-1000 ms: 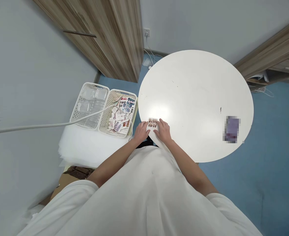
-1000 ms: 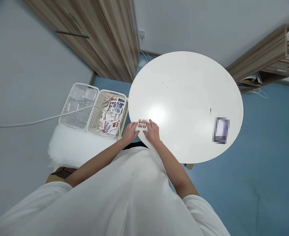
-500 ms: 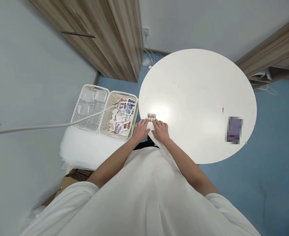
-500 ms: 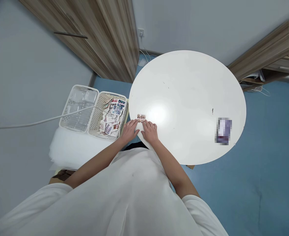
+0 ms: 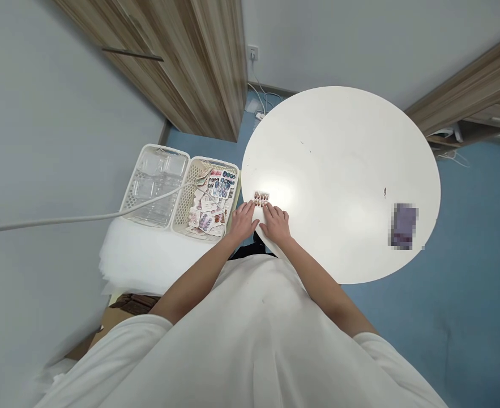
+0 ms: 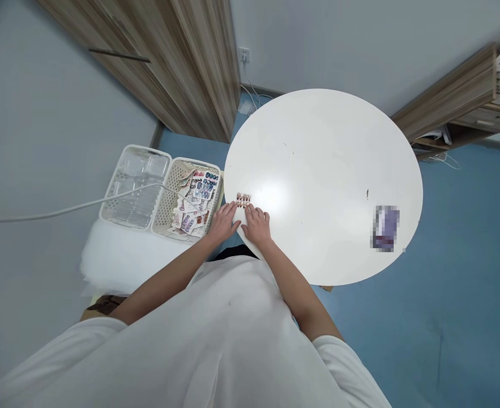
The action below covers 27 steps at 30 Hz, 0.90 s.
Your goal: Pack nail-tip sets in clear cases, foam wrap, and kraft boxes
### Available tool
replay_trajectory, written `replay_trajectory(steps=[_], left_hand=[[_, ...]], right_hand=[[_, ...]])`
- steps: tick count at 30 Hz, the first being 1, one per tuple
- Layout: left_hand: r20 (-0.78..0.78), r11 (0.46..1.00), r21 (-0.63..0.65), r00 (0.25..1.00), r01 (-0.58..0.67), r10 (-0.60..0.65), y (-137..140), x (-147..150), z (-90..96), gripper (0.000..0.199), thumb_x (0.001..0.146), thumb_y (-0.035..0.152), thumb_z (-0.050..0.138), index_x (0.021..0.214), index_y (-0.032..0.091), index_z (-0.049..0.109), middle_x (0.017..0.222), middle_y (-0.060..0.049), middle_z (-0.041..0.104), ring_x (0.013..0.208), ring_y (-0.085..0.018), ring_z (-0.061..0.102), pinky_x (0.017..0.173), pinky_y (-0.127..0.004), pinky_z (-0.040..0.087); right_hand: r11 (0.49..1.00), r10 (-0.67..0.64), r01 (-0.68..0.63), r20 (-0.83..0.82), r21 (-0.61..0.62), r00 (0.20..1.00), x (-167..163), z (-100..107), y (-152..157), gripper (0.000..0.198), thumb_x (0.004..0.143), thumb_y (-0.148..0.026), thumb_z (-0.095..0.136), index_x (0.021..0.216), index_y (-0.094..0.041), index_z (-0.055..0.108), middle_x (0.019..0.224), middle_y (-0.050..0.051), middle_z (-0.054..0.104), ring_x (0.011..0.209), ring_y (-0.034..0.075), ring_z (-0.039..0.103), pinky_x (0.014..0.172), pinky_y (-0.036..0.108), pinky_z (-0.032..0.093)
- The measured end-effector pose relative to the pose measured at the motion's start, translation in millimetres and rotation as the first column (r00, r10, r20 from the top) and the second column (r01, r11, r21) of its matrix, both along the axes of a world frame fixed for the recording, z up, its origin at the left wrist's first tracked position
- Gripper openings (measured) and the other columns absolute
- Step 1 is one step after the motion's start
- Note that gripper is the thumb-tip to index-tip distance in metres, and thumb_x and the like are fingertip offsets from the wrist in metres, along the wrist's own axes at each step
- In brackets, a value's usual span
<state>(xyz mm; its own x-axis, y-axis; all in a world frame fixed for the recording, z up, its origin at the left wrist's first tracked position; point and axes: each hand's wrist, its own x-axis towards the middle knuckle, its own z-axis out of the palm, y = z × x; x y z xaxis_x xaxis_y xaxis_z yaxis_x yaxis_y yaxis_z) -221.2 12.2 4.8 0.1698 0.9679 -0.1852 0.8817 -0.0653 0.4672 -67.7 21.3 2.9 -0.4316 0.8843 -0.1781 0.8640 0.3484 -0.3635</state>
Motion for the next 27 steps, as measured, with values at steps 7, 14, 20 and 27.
replay_trajectory(steps=[7,14,20,27], left_hand=[[0.023,1.0,0.01,1.0,0.0,0.0,0.9,-1.6,0.2,0.055,0.082,0.032,0.045,0.133,0.014,0.034,0.14,-0.012,0.034,0.127,-0.029,0.029,0.1,-0.044,0.024],[0.012,1.0,0.02,1.0,0.011,-0.012,1.9,-2.2,-1.1,0.054,0.082,0.032,0.044,0.133,0.014,0.034,0.139,-0.012,0.036,0.127,-0.028,0.03,0.1,-0.044,0.026],[-0.054,0.999,0.023,0.998,0.032,-0.031,3.9,-3.6,0.3,0.053,0.084,0.033,0.04,0.133,0.014,0.033,0.141,-0.011,0.034,0.128,-0.027,0.029,0.099,-0.042,0.029],[-0.01,0.999,0.034,1.0,0.004,-0.003,-5.9,-1.7,-2.0,0.052,0.083,0.034,0.042,0.131,0.015,0.034,0.14,-0.011,0.034,0.128,-0.027,0.03,0.1,-0.042,0.029]], right_hand=[[1.0,0.006,-0.005,0.025,-0.008,1.0,-0.1,1.9,2.7,0.058,0.083,-0.038,0.04,0.135,-0.015,0.029,0.142,0.013,0.031,0.119,0.031,0.032,0.095,0.046,0.022],[0.999,0.048,-0.048,0.082,0.001,0.995,0.1,6.8,6.1,0.059,0.083,-0.042,0.042,0.134,-0.015,0.032,0.143,0.013,0.029,0.116,0.031,0.034,0.092,0.044,0.025],[0.998,0.064,-0.063,0.132,-0.011,0.989,0.4,10.6,7.3,0.061,0.083,-0.044,0.042,0.135,-0.013,0.03,0.143,0.014,0.027,0.118,0.03,0.033,0.092,0.044,0.026],[0.998,0.039,-0.035,0.093,-0.044,0.995,7.7,13.9,-2.4,0.064,0.083,-0.047,0.041,0.136,-0.015,0.027,0.143,0.015,0.026,0.122,0.03,0.031,0.094,0.044,0.027]])
